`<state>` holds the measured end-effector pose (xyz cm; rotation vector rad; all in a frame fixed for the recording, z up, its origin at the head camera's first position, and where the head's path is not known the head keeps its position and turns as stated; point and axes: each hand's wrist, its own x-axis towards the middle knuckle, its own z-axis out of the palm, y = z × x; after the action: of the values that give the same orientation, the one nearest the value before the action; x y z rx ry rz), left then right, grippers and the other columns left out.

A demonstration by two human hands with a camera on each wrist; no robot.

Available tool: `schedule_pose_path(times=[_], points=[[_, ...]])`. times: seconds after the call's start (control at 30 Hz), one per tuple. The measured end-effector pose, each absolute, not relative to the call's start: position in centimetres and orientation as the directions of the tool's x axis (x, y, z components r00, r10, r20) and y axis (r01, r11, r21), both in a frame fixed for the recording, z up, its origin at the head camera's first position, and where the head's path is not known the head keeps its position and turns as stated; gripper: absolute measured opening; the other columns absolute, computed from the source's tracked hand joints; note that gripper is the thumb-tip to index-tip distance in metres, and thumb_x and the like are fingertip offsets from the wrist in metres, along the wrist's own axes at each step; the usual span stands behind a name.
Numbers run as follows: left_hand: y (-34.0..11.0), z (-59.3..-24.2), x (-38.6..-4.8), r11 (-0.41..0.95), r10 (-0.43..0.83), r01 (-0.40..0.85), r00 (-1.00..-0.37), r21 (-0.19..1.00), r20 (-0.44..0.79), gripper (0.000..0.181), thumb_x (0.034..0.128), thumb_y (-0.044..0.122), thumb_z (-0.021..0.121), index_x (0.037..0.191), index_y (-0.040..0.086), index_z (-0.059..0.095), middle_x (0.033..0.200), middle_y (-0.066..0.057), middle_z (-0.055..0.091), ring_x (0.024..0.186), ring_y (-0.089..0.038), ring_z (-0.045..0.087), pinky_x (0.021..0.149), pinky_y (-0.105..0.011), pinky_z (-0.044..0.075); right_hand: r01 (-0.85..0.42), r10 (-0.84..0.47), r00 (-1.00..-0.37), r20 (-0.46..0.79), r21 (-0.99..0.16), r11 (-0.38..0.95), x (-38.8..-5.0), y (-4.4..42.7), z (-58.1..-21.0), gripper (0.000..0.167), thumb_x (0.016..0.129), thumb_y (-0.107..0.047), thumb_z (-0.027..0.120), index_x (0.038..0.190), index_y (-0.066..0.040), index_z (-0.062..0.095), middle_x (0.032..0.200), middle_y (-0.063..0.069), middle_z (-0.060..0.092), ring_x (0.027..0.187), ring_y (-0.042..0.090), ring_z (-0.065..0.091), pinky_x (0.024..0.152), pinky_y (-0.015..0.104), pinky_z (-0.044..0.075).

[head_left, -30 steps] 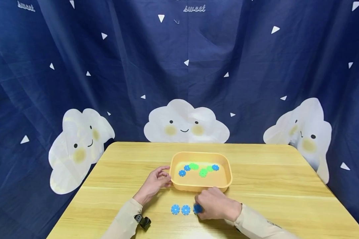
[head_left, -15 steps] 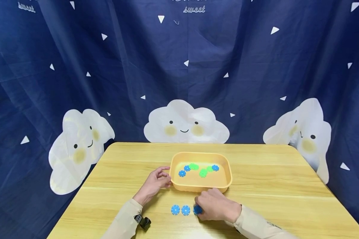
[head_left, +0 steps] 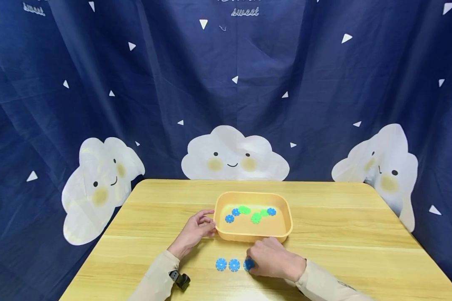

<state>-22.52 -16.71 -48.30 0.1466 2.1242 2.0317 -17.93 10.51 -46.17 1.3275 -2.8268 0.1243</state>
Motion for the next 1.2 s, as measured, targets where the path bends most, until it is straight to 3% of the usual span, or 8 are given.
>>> schedule_pose_path(times=[0.1,0.27,0.33,0.47,0.53,0.7,0.87,1.2], points=[[-16.7,-48.2,-22.5,0.049,0.203,-0.069,-0.976,0.996,-0.078,0.052,0.0985,-0.001,0.062,0.146,-0.007,0.043,0.103,-0.012,0.062,0.085,-0.018,0.067,0.083,-0.037,0.064,-0.760,-0.760,-0.648,0.048,-0.104,0.641,-17.9,11.0,-46.0,0.021,0.081,-0.038,0.084,0.080,-0.023,0.070,0.056,-0.017,0.037,0.050,0.000,0.029,0.042,0.017,0.027],[-16.7,-48.2,-22.5,0.046,0.199,-0.076,-0.976,0.996,-0.084,0.052,0.0984,-0.001,0.062,0.146,-0.007,0.043,0.103,-0.012,0.062,0.086,-0.018,0.067,0.085,-0.039,0.064,-0.743,-0.750,-0.659,0.054,-0.196,0.640,-18.5,12.3,-44.9,0.024,0.086,-0.036,0.081,0.099,-0.017,0.077,0.069,-0.014,0.063,0.051,-0.003,0.037,0.046,0.017,0.037],[-16.8,-48.2,-22.5,0.049,0.195,-0.075,-0.977,0.996,-0.083,0.052,0.0984,-0.001,0.062,0.146,-0.007,0.043,0.103,-0.012,0.062,0.086,-0.019,0.068,0.087,-0.041,0.063,-0.730,-0.742,-0.668,0.052,-0.238,0.641,-18.9,12.7,-44.2,0.024,0.088,-0.034,0.079,0.102,-0.015,0.077,0.066,-0.013,0.061,0.050,-0.003,0.035,0.046,0.017,0.035],[-16.8,-48.2,-22.5,0.058,0.187,-0.071,-0.979,0.996,-0.081,0.051,0.0984,-0.001,0.063,0.146,-0.007,0.044,0.102,-0.011,0.063,0.087,-0.020,0.068,0.088,-0.045,0.063,-0.701,-0.719,-0.693,0.057,-0.288,0.652,-19.7,13.7,-42.5,0.028,0.090,-0.035,0.078,0.107,-0.013,0.077,0.053,-0.015,0.033,0.049,-0.001,0.023,0.044,0.018,0.022],[-16.8,-48.2,-22.5,0.062,0.184,-0.071,-0.979,0.996,-0.082,0.051,0.0983,-0.001,0.063,0.146,-0.007,0.044,0.102,-0.011,0.063,0.087,-0.020,0.068,0.089,-0.045,0.063,-0.688,-0.702,-0.708,0.075,-0.298,0.662,-20.1,14.3,-41.8,0.028,0.090,-0.037,0.079,0.107,-0.015,0.077,0.053,-0.016,0.031,0.050,-0.001,0.024,0.044,0.019,0.020],[-16.7,-48.2,-22.5,0.065,0.186,-0.075,-0.979,0.995,-0.086,0.051,0.0985,0.000,0.063,0.146,-0.006,0.044,0.103,-0.012,0.063,0.087,-0.019,0.068,0.089,-0.044,0.063,-0.673,-0.650,-0.739,0.180,-0.260,0.693,-21.8,16.0,-40.9,0.027,0.087,-0.039,0.081,0.105,-0.020,0.074,0.078,-0.016,0.055,0.066,0.000,0.046,0.053,0.019,0.038],[-16.7,-48.2,-22.5,0.076,0.185,-0.072,-0.979,0.994,-0.085,0.050,0.0983,0.000,0.063,0.145,-0.006,0.045,0.102,-0.012,0.063,0.086,-0.019,0.068,0.087,-0.043,0.063,-0.661,-0.609,-0.749,0.261,-0.220,0.718,-24.1,17.6,-40.8,0.029,0.083,-0.033,0.085,0.106,-0.021,0.073,0.090,-0.012,0.052,0.081,0.009,0.052,0.063,0.025,0.046],[-16.7,-48.6,-22.6,0.077,0.194,-0.061,-0.978,0.995,-0.075,0.050,0.0983,0.001,0.063,0.145,-0.006,0.046,0.102,-0.011,0.064,0.087,-0.019,0.068,0.086,-0.041,0.064,-0.776,-0.760,-0.608,0.231,0.032,0.630,-30.0,18.6,-41.3,0.030,0.074,-0.021,0.091,0.099,-0.017,0.076,0.089,-0.002,0.045,0.086,0.021,0.044,0.074,0.035,0.046]])
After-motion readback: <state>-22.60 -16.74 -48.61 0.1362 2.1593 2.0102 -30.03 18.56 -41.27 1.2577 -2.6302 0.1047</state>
